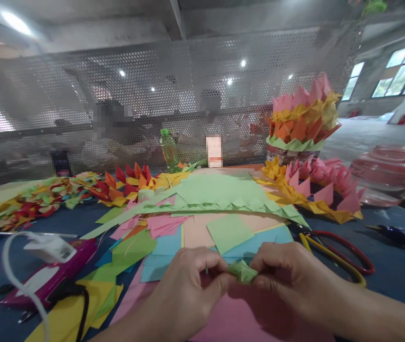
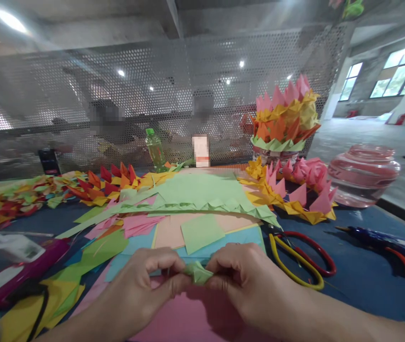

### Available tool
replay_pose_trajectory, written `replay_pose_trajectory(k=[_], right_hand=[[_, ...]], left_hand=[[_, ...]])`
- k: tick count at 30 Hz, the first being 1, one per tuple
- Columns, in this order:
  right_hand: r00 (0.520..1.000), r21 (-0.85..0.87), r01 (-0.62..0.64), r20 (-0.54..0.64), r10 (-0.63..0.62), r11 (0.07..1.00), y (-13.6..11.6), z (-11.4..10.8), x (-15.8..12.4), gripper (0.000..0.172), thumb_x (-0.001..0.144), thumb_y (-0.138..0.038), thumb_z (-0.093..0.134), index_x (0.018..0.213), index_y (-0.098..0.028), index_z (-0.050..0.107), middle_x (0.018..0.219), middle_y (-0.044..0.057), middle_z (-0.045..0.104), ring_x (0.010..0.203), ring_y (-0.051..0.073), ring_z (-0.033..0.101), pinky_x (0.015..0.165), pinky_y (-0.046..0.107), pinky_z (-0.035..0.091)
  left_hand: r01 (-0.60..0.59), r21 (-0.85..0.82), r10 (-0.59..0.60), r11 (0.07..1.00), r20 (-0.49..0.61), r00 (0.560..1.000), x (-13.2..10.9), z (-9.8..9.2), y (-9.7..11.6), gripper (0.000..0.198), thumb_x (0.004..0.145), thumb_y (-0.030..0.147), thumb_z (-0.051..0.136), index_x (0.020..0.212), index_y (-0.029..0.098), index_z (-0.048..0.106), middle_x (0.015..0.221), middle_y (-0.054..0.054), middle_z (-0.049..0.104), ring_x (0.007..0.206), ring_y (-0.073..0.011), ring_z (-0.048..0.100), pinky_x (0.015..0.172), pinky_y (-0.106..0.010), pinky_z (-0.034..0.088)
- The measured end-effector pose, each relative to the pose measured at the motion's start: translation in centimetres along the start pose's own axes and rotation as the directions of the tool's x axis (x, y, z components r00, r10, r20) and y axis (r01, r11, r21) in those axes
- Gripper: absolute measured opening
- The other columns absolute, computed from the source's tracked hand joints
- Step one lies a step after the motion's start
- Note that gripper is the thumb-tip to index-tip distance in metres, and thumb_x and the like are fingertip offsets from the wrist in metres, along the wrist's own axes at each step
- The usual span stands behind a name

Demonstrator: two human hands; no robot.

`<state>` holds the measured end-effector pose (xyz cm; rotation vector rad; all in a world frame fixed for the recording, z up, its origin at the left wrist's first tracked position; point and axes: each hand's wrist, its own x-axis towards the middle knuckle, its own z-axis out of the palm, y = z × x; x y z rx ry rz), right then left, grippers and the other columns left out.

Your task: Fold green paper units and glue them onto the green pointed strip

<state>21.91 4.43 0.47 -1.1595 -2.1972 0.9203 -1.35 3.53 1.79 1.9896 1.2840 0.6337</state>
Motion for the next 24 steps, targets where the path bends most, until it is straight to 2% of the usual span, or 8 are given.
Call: replay_pose_trajectory(k=[3, 7, 9, 11, 15, 19, 22, 24], right_hand=[[0.999, -0.02, -0.01, 0.053, 0.011, 1.0, -0.36, -0.05, -0.17, 0.013, 0.092, -0.021, 0.063, 0.082, -0.018, 0.071, 0.074, -0.002, 0.067, 0.065, 0.011, 0.053, 0.057, 0.022, 0.036], [0.997, -0.058, 0.028, 0.068, -0.025, 0.998, -0.64, -0.15, -0.13, 0.007, 0.089, -0.019, 0.065, 0.085, -0.02, 0.07, 0.08, -0.002, 0.065, 0.07, 0.012, 0.054, 0.062, 0.023, 0.038], [0.998, -0.01, 0.027, 0.052, -0.026, 1.0, -0.67, -0.13, -0.1, 0.003, 0.09, -0.023, 0.067, 0.092, -0.022, 0.07, 0.089, -0.001, 0.067, 0.08, 0.015, 0.058, 0.07, 0.024, 0.042], [0.999, 0.047, -0.007, 0.033, 0.005, 0.999, -0.62, -0.01, -0.13, 0.009, 0.088, -0.024, 0.07, 0.097, -0.022, 0.068, 0.095, 0.0, 0.068, 0.086, 0.016, 0.06, 0.075, 0.025, 0.045], [0.994, 0.037, -0.078, 0.078, 0.075, 0.996, -0.53, 0.43, -0.31, 0.008, 0.085, -0.016, 0.067, 0.089, -0.022, 0.064, 0.08, -0.004, 0.065, 0.07, 0.012, 0.055, 0.062, 0.022, 0.04], [0.995, -0.057, -0.064, 0.077, 0.068, 0.996, -0.6, 0.64, -0.24, 0.008, 0.084, -0.016, 0.069, 0.087, -0.023, 0.065, 0.08, -0.004, 0.066, 0.071, 0.012, 0.054, 0.064, 0.023, 0.039], [0.993, -0.041, -0.085, 0.074, 0.088, 0.996, -0.46, 0.67, -0.14, 0.009, 0.085, -0.016, 0.068, 0.09, -0.023, 0.065, 0.083, -0.004, 0.067, 0.072, 0.013, 0.055, 0.065, 0.023, 0.04], [0.993, 0.033, -0.091, 0.081, 0.088, 0.995, -0.27, 0.77, -0.18, 0.011, 0.086, -0.014, 0.065, 0.092, -0.023, 0.064, 0.084, -0.004, 0.068, 0.072, 0.013, 0.056, 0.065, 0.022, 0.04]], left_hand=[[-0.085, -0.043, 0.083, 0.995, -0.047, 0.995, 0.08, 0.01, 0.04, 0.01, 0.089, 0.026, 0.068, 0.084, 0.021, 0.074, 0.086, -0.001, 0.07, 0.084, -0.0175, 0.063, 0.074, -0.024, 0.046], [0.007, -0.135, -0.004, 0.991, 0.025, 1.0, 0.27, 0.12, 0.0, 0.014, 0.09, 0.024, 0.063, 0.083, 0.019, 0.074, 0.077, 0.001, 0.068, 0.072, -0.0148, 0.061, 0.067, -0.023, 0.047], [0.05, -0.163, -0.038, 0.985, 0.073, 0.997, 0.32, 0.27, -0.11, 0.016, 0.09, 0.024, 0.062, 0.082, 0.018, 0.074, 0.072, 0.002, 0.066, 0.066, -0.0135, 0.058, 0.063, -0.022, 0.046], [0.082, -0.167, -0.062, 0.983, 0.121, 0.991, 0.3, 0.46, -0.29, 0.015, 0.089, 0.024, 0.062, 0.083, 0.018, 0.074, 0.071, 0.002, 0.065, 0.064, -0.0132, 0.057, 0.061, -0.022, 0.044], [0.069, -0.059, -0.061, 0.996, 0.125, 0.99, 0.15, 0.74, -0.52, 0.012, 0.086, 0.021, 0.063, 0.084, 0.02, 0.075, 0.076, 0.001, 0.069, 0.07, -0.0146, 0.06, 0.064, -0.024, 0.043], [0.014, 0.045, -0.018, 0.999, 0.086, 0.996, 0.1, 0.76, -0.42, 0.012, 0.087, 0.018, 0.063, 0.084, 0.021, 0.074, 0.082, 0.001, 0.069, 0.079, -0.0157, 0.062, 0.07, -0.025, 0.042], [0.059, -0.02, -0.056, 0.998, 0.095, 0.994, 0.19, 0.75, -0.42, 0.009, 0.085, 0.019, 0.064, 0.084, 0.02, 0.073, 0.08, 0.001, 0.069, 0.075, -0.0152, 0.061, 0.067, -0.025, 0.044], [0.112, -0.095, -0.1, 0.989, 0.12, 0.988, 0.25, 0.73, -0.46, 0.007, 0.083, 0.021, 0.066, 0.085, 0.019, 0.072, 0.076, 0.001, 0.067, 0.07, -0.0147, 0.058, 0.064, -0.024, 0.044]])
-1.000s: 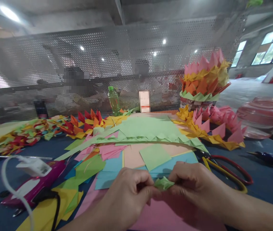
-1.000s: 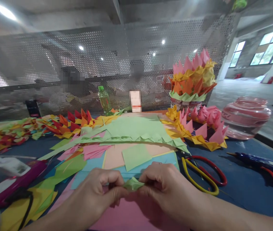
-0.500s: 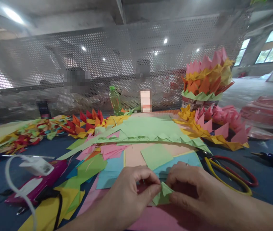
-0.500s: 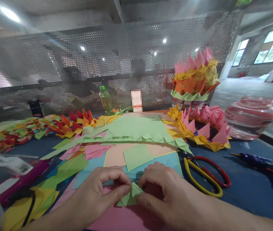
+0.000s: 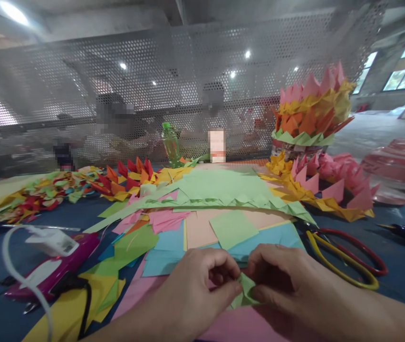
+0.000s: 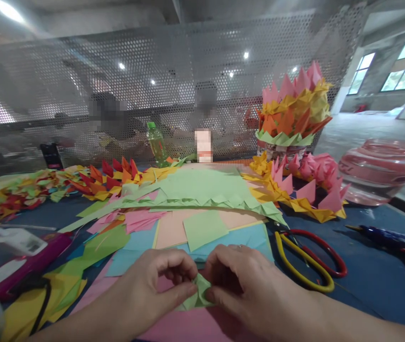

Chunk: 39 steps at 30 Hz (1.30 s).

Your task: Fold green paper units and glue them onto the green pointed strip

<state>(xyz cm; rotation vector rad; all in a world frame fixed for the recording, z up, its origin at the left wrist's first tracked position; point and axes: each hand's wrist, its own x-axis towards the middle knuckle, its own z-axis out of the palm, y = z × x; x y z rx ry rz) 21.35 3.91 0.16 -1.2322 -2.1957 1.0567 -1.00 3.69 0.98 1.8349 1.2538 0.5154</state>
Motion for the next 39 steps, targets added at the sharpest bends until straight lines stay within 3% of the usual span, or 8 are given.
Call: replay_pose_trajectory(k=[6, 12, 16, 21, 24, 27, 30, 39], right_hand=[[0.991, 0.348, -0.05, 0.136, 0.002, 0.936, 0.2, 0.3, -0.2, 0.019, 0.09, -0.012, 0.061, 0.104, -0.024, 0.057, 0.076, -0.008, 0.058, 0.063, 0.01, 0.05, 0.056, 0.021, 0.037], [0.996, -0.055, 0.087, -0.032, -0.089, 0.995, 0.1, 0.4, -0.5, 0.02, 0.085, -0.006, 0.059, 0.092, -0.024, 0.064, 0.087, -0.004, 0.069, 0.08, 0.014, 0.059, 0.07, 0.023, 0.042], [0.986, -0.174, 0.139, -0.07, -0.153, 0.975, -0.2, 0.4, -0.5, 0.024, 0.08, -0.001, 0.057, 0.088, -0.023, 0.064, 0.086, -0.002, 0.068, 0.079, 0.014, 0.06, 0.069, 0.024, 0.043], [0.985, -0.143, 0.165, -0.023, -0.17, 0.976, 0.1, 0.0, 0.0, 0.021, 0.088, -0.003, 0.058, 0.092, -0.023, 0.066, 0.09, -0.001, 0.067, 0.084, 0.015, 0.062, 0.075, 0.024, 0.045], [0.987, -0.094, 0.153, 0.061, -0.147, 0.984, 0.1, -0.6, 0.1, 0.015, 0.102, -0.02, 0.054, 0.1, -0.024, 0.068, 0.097, 0.001, 0.068, 0.09, 0.016, 0.062, 0.079, 0.025, 0.046], [0.99, -0.109, 0.122, 0.09, -0.112, 0.987, -0.1, -0.8, -0.2, 0.015, 0.104, -0.033, 0.057, 0.098, -0.024, 0.068, 0.095, 0.001, 0.067, 0.087, 0.017, 0.061, 0.076, 0.026, 0.045], [0.993, -0.124, 0.11, 0.044, -0.105, 0.986, -0.1, -0.5, -0.4, 0.003, 0.096, -0.024, 0.064, 0.095, -0.025, 0.067, 0.093, -0.001, 0.067, 0.086, 0.017, 0.061, 0.074, 0.026, 0.044], [0.997, -0.091, 0.079, 0.015, -0.078, 0.993, 0.5, -0.2, -0.2, 0.026, 0.082, -0.002, 0.061, 0.093, -0.025, 0.068, 0.091, -0.004, 0.068, 0.086, 0.014, 0.062, 0.077, 0.024, 0.044]], left_hand=[[0.05, -0.165, -0.043, 0.985, 0.046, 0.998, -0.1, 0.0, 0.1, 0.009, 0.078, 0.021, 0.07, 0.085, 0.018, 0.072, 0.074, 0.002, 0.065, 0.069, -0.0141, 0.055, 0.062, -0.023, 0.043], [-0.051, 0.048, 0.053, 0.998, -0.026, 0.998, -0.3, 0.7, 0.1, 0.011, 0.079, 0.013, 0.065, 0.086, 0.021, 0.064, 0.078, 0.004, 0.064, 0.074, -0.0139, 0.059, 0.069, -0.024, 0.043], [-0.09, 0.14, 0.099, 0.986, -0.061, 0.993, -0.5, 0.6, 0.1, 0.02, 0.077, 0.011, 0.07, 0.092, 0.023, 0.065, 0.091, 0.003, 0.066, 0.086, -0.016, 0.059, 0.077, -0.026, 0.042], [-0.09, 0.122, 0.094, 0.988, -0.029, 0.995, -0.6, 0.1, 0.0, 0.024, 0.075, 0.009, 0.073, 0.093, 0.024, 0.065, 0.094, 0.005, 0.066, 0.09, -0.0152, 0.059, 0.081, -0.026, 0.042], [-0.101, 0.127, 0.104, 0.987, -0.019, 0.994, -0.5, 0.1, -0.2, 0.022, 0.078, 0.012, 0.075, 0.093, 0.024, 0.065, 0.094, 0.006, 0.066, 0.091, -0.0144, 0.059, 0.08, -0.025, 0.041], [-0.117, 0.141, 0.121, 0.983, -0.022, 0.992, -0.5, 0.2, -0.2, 0.02, 0.081, 0.011, 0.072, 0.093, 0.024, 0.064, 0.096, 0.006, 0.066, 0.092, -0.0144, 0.058, 0.081, -0.026, 0.04], [-0.093, 0.133, 0.095, 0.987, -0.016, 0.995, -0.6, 0.2, 0.0, 0.026, 0.077, 0.007, 0.072, 0.093, 0.024, 0.063, 0.096, 0.007, 0.065, 0.093, -0.0146, 0.057, 0.083, -0.026, 0.039], [-0.08, 0.134, 0.079, 0.988, 0.011, 0.997, -0.5, -0.1, 0.1, 0.027, 0.076, 0.01, 0.08, 0.091, 0.025, 0.063, 0.095, 0.008, 0.062, 0.093, -0.0142, 0.055, 0.083, -0.026, 0.036]])
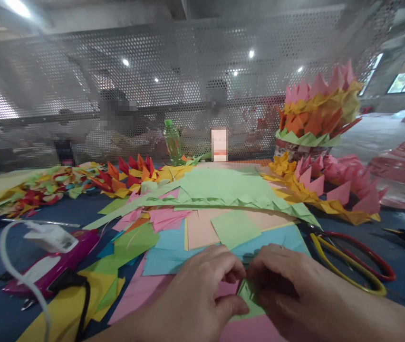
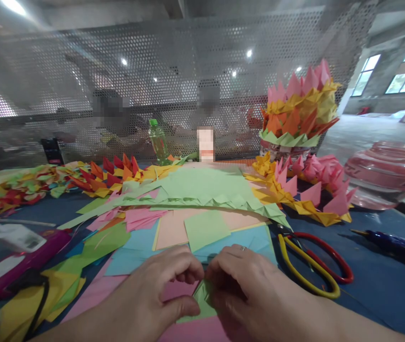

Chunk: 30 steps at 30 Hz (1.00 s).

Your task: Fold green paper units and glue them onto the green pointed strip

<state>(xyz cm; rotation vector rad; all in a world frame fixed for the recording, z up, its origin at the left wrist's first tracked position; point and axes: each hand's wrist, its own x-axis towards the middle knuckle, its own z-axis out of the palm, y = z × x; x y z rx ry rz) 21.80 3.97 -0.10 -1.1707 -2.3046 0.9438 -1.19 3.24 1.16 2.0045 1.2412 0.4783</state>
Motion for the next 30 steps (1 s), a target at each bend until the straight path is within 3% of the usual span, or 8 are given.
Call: replay_pose_trajectory(k=[8, 14, 19, 25, 30], right_hand=[[0.999, -0.025, 0.053, -0.005, -0.054, 0.998, 0.1, 0.3, 0.1, 0.029, 0.079, 0.002, 0.063, 0.09, -0.024, 0.066, 0.09, -0.004, 0.065, 0.086, 0.014, 0.058, 0.074, 0.023, 0.041], [0.981, -0.007, 0.184, -0.063, -0.185, 0.983, 0.4, 0.3, 0.0, 0.031, 0.075, 0.009, 0.057, 0.083, -0.022, 0.062, 0.083, -0.004, 0.062, 0.078, 0.01, 0.057, 0.069, 0.02, 0.04], [0.96, -0.044, 0.255, -0.109, -0.259, 0.966, 0.8, 0.7, 0.1, 0.024, 0.081, 0.002, 0.058, 0.086, -0.021, 0.064, 0.082, -0.003, 0.062, 0.076, 0.01, 0.057, 0.068, 0.021, 0.04], [0.943, -0.079, 0.291, -0.146, -0.3, 0.954, 0.8, 1.2, 0.2, 0.023, 0.083, 0.001, 0.057, 0.086, -0.021, 0.063, 0.08, -0.002, 0.06, 0.074, 0.011, 0.055, 0.067, 0.022, 0.04], [0.946, -0.085, 0.278, -0.149, -0.288, 0.957, 0.5, 1.1, 0.1, 0.022, 0.083, 0.001, 0.058, 0.085, -0.02, 0.063, 0.08, -0.002, 0.061, 0.074, 0.011, 0.055, 0.067, 0.022, 0.04]], left_hand=[[-0.04, -0.027, 0.04, 0.999, -0.003, 0.999, -0.1, 0.4, -0.2, 0.031, 0.076, 0.0, 0.074, 0.089, 0.023, 0.059, 0.095, 0.008, 0.061, 0.093, -0.0131, 0.054, 0.084, -0.025, 0.036], [-0.219, 0.026, 0.219, 0.975, -0.015, 0.976, -0.4, 0.7, -0.7, 0.027, 0.084, -0.004, 0.064, 0.089, 0.022, 0.057, 0.09, 0.007, 0.06, 0.085, -0.012, 0.054, 0.078, -0.024, 0.038], [-0.274, 0.043, 0.276, 0.961, -0.053, 0.96, -0.3, 1.0, -1.1, 0.027, 0.084, -0.005, 0.066, 0.089, 0.02, 0.059, 0.087, 0.006, 0.062, 0.079, -0.0109, 0.055, 0.072, -0.022, 0.038], [-0.282, 0.054, 0.285, 0.958, -0.055, 0.957, 0.0, 0.9, -0.9, 0.02, 0.094, 0.001, 0.063, 0.091, 0.021, 0.064, 0.085, 0.006, 0.065, 0.077, -0.0104, 0.058, 0.071, -0.022, 0.038], [-0.233, 0.092, 0.241, 0.968, -0.08, 0.967, 0.1, 1.1, -0.6, 0.019, 0.09, 0.003, 0.063, 0.086, 0.021, 0.062, 0.079, 0.007, 0.064, 0.073, -0.0107, 0.057, 0.068, -0.022, 0.038]])
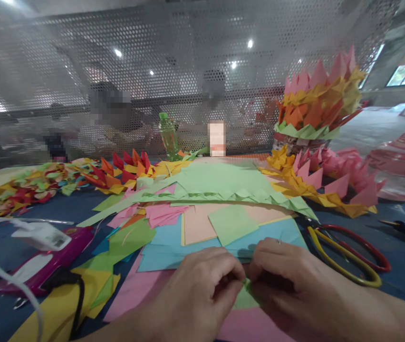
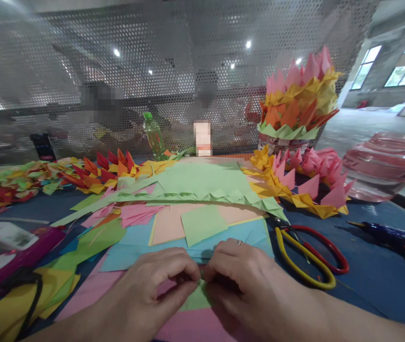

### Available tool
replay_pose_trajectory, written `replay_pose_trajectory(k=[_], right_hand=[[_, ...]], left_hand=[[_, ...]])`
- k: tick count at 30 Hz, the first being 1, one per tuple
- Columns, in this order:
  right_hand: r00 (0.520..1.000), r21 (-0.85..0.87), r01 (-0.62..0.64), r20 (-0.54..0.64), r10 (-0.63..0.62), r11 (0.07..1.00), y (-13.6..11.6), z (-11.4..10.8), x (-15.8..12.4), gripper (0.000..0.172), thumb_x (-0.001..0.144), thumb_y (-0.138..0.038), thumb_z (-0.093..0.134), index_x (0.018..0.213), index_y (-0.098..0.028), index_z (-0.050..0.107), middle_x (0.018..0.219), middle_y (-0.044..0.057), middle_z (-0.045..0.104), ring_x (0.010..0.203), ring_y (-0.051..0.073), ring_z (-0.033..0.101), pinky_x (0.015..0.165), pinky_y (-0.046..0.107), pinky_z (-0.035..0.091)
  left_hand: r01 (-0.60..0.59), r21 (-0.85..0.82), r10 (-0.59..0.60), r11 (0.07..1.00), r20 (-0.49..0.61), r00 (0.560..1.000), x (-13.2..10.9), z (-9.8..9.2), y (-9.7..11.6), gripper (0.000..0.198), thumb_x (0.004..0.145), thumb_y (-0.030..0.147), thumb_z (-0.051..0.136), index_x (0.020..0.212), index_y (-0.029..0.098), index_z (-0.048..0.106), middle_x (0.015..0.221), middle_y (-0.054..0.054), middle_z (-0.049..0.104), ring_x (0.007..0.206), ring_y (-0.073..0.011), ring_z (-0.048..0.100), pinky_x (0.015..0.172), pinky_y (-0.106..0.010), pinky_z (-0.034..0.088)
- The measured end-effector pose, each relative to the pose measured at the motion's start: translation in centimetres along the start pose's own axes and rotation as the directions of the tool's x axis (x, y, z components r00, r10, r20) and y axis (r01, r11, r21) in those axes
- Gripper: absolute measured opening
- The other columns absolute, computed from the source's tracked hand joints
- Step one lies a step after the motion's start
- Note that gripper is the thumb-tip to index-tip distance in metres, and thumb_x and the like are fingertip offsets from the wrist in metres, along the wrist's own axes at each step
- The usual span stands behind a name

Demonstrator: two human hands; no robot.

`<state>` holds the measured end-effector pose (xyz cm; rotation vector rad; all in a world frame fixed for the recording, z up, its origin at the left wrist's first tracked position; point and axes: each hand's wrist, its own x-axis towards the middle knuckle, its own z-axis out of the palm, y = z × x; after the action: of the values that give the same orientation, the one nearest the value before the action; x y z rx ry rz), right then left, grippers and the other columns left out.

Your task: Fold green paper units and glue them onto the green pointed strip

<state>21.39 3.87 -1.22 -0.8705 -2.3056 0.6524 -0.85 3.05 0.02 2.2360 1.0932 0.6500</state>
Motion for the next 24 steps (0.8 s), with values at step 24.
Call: replay_pose_trajectory(k=[24], right_hand=[[0.959, -0.162, 0.182, 0.249, -0.138, 0.97, -0.7, -1.6, 0.1, 0.013, 0.097, -0.008, 0.06, 0.096, -0.017, 0.069, 0.095, 0.005, 0.065, 0.086, 0.018, 0.06, 0.072, 0.028, 0.048]], left_hand=[[-0.243, 0.246, 0.194, 0.938, 0.207, 0.959, -0.8, -1.6, 1.3, 0.025, 0.091, -0.001, 0.048, 0.089, 0.019, 0.064, 0.098, -0.005, 0.063, 0.09, -0.0199, 0.059, 0.081, -0.027, 0.05]])
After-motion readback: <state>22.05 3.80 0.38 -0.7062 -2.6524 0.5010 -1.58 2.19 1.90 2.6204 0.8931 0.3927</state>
